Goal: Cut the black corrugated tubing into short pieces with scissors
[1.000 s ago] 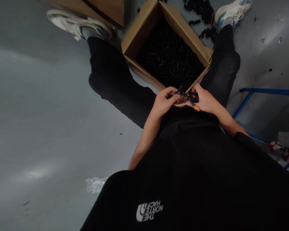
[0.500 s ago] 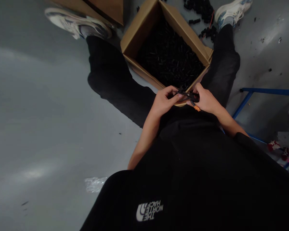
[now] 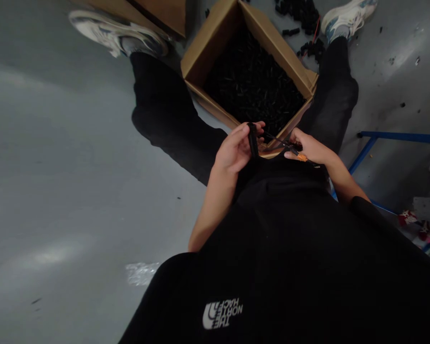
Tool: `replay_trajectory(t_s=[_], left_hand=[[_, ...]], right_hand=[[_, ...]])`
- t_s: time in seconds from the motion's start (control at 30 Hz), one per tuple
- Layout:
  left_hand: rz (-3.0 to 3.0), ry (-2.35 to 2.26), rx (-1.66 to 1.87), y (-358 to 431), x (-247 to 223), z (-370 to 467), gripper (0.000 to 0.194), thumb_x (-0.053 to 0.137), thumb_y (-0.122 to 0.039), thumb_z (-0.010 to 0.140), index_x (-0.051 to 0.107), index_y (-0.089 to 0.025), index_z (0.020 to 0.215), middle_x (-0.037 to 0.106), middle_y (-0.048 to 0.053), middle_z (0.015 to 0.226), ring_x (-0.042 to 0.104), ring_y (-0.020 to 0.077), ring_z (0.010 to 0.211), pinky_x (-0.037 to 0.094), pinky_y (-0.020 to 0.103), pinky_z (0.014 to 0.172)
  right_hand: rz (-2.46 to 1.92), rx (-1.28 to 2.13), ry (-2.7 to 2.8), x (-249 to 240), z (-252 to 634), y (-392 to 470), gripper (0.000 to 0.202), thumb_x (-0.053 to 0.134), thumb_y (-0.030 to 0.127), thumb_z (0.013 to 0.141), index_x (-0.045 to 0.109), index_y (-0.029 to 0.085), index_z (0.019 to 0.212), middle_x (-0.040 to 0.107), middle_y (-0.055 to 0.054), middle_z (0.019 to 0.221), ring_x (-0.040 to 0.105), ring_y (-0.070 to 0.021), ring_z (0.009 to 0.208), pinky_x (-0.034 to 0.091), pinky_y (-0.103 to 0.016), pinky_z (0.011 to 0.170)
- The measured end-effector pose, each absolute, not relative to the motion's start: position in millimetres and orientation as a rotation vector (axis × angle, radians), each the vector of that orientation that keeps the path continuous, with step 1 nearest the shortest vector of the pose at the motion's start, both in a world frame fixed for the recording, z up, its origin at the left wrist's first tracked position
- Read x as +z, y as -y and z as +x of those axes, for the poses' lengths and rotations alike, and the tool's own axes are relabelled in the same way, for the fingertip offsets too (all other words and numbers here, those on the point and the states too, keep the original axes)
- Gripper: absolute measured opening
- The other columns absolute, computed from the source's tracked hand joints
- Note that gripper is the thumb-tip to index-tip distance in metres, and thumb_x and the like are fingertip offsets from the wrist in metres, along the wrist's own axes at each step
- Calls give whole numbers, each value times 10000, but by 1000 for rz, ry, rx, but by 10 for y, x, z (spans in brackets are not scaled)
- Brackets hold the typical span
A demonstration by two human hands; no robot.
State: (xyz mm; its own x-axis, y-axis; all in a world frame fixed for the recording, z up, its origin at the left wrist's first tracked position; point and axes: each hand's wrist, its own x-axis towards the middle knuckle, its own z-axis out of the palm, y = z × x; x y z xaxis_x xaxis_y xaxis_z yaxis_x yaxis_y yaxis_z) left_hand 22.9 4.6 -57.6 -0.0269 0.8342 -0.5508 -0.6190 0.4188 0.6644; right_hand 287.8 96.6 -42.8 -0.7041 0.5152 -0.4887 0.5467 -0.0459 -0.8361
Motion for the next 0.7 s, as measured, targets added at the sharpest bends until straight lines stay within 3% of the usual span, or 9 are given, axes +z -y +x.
replay_trajectory(t_s=[0.13, 0.33, 0.53, 0.7], left_hand=[[163, -970, 1063, -32, -570, 292, 337, 913, -537, 940, 883, -215, 1033, 839, 98, 1403, 814, 262, 1239, 701, 376, 1035], [178, -983, 992, -57, -585, 356, 313, 918, -515, 955, 878, -205, 981, 859, 102, 1347, 851, 258, 1128, 726, 346, 944], [185, -1089, 1014, -75, -584, 379, 398, 748, -596, 1089, 805, -205, 1042, 843, 72, 997, 809, 162, 863, 673, 262, 771], [221, -1075, 1022, -37, -524, 360, 419, 970, -510, 905, 678, -210, 881, 740, -3, 727, 665, 104, 611, 540, 196, 571]], right_hand=[[1130, -1941, -2070, -385, 2855, -998, 567, 882, 647, 835, 503, 263, 1009, 647, -21, 956, 600, -232, 883, 503, -406, 787], [1168, -1910, -2112, -347, 2776, -989, 532, 895, 560, 828, 482, 264, 986, 644, -9, 948, 594, -219, 873, 454, -382, 783], [1339, -1780, -2140, -343, 2750, -981, 506, 888, 522, 846, 463, 268, 949, 654, 5, 890, 590, -199, 818, 426, -373, 765], [1362, -1752, -2162, -449, 2778, -924, 530, 892, 580, 838, 473, 276, 957, 666, 0, 882, 615, -224, 815, 492, -409, 778]])
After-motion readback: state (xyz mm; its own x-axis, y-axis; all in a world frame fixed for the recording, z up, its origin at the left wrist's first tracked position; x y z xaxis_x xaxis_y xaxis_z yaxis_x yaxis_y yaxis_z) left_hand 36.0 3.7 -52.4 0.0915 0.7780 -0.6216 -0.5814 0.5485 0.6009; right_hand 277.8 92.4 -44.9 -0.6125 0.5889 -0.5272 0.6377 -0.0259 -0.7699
